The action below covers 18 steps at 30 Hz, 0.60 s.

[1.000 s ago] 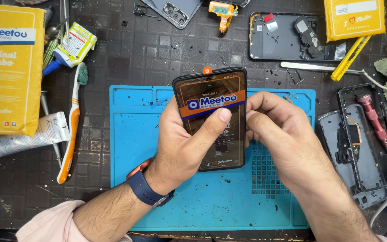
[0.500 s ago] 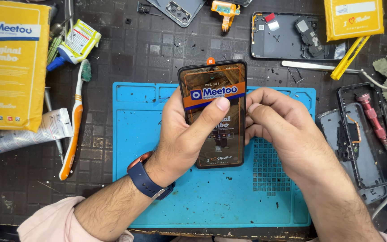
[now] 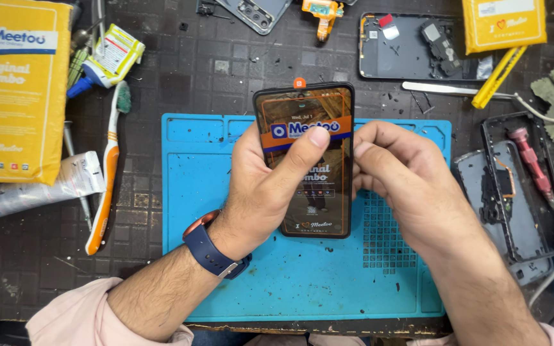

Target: The person peels the protective film off a new phone screen, aligns and presses the screen onto the phone frame, then opens the phone, removes internal components by hand and with tweezers, and uses a screwdriver to unscrew parts from the disassembled phone on a blue repair mat.

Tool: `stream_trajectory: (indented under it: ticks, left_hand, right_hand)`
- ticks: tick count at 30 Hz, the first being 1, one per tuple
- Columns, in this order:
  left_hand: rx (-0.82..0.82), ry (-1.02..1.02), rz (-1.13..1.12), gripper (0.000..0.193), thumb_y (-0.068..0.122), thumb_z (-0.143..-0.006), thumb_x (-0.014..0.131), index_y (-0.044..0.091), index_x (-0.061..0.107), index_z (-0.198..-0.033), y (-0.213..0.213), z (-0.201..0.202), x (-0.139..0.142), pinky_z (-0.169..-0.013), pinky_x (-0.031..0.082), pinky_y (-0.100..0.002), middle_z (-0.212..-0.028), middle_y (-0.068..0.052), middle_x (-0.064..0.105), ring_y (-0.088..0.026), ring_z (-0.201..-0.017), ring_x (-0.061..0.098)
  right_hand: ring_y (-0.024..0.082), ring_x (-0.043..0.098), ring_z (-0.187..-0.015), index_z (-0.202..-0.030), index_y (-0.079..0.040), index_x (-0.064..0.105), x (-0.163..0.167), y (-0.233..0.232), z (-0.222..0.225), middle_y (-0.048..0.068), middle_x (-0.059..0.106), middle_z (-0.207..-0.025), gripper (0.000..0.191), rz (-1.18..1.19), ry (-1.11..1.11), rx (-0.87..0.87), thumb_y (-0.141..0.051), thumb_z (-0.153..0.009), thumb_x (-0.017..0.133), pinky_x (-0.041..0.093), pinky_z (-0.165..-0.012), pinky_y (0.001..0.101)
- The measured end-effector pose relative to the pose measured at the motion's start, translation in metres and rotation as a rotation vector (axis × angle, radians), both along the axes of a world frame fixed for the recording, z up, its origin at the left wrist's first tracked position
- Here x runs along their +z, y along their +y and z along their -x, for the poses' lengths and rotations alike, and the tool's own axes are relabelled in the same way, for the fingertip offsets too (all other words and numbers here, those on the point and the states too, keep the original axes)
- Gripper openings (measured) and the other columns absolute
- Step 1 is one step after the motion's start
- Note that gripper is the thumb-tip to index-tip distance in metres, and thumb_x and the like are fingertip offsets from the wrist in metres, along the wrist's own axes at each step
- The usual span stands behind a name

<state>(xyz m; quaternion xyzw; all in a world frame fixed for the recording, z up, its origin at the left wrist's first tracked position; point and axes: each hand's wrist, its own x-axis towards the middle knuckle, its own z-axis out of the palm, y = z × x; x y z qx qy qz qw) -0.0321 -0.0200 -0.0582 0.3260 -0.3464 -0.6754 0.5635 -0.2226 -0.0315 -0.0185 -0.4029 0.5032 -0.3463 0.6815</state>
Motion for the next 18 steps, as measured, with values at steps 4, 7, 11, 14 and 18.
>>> stream_trajectory:
  ticks: [4,7,11,14,18]
  left_hand:
    - [-0.003,0.007,-0.011,0.036,0.027,-0.107,0.07,-0.002,0.064,-0.127,0.004,-0.003,0.0,-0.092,0.06,-0.029,-0.113,-0.008,0.073,-0.01,-0.104,0.068]
    - [-0.003,0.002,-0.005,0.037,0.029,-0.104,0.07,0.001,0.063,-0.126,0.005,-0.004,0.0,-0.091,0.059,-0.028,-0.114,-0.006,0.072,-0.009,-0.103,0.067]
    - [0.005,0.028,-0.013,0.043,0.034,-0.097,0.072,0.006,0.061,-0.127,0.003,-0.003,0.0,-0.093,0.059,-0.026,-0.113,-0.004,0.073,-0.007,-0.103,0.068]
    - [-0.02,-0.008,-0.021,0.045,0.04,-0.1,0.073,0.001,0.067,-0.12,0.005,-0.005,0.001,-0.087,0.06,-0.027,-0.109,-0.005,0.074,-0.009,-0.098,0.069]
    - [-0.092,0.052,-0.022,0.049,0.046,-0.097,0.076,0.001,0.069,-0.117,0.002,-0.011,-0.003,-0.085,0.06,-0.027,-0.106,-0.006,0.075,-0.009,-0.096,0.07]
  right_hand:
    - [0.009,0.054,-0.082,-0.099,-0.002,0.063,-0.011,0.009,-0.001,0.0,0.062,-0.089,0.014,0.03,-0.061,-0.025,-0.015,-0.103,0.06,0.044,-0.072,0.025]
    - [0.009,0.052,-0.084,-0.101,-0.001,0.063,-0.019,0.018,0.0,0.001,0.06,-0.091,0.014,0.088,-0.123,-0.041,-0.015,-0.103,0.062,0.042,-0.074,0.0246]
    - [0.011,0.057,-0.088,-0.102,0.0,0.062,-0.023,0.029,-0.001,0.003,0.063,-0.095,0.012,0.119,-0.185,-0.07,-0.011,-0.098,0.061,0.048,-0.08,0.0267]
    - [0.012,0.058,-0.092,-0.102,-0.001,0.06,-0.023,0.035,-0.004,0.005,0.065,-0.099,0.009,0.161,-0.243,-0.055,-0.009,-0.097,0.061,0.048,-0.085,0.0274]
    - [0.014,0.062,-0.093,-0.099,0.003,0.062,-0.021,0.036,-0.006,0.008,0.066,-0.097,0.01,0.251,-0.28,0.035,-0.006,-0.1,0.065,0.052,-0.084,0.0292]
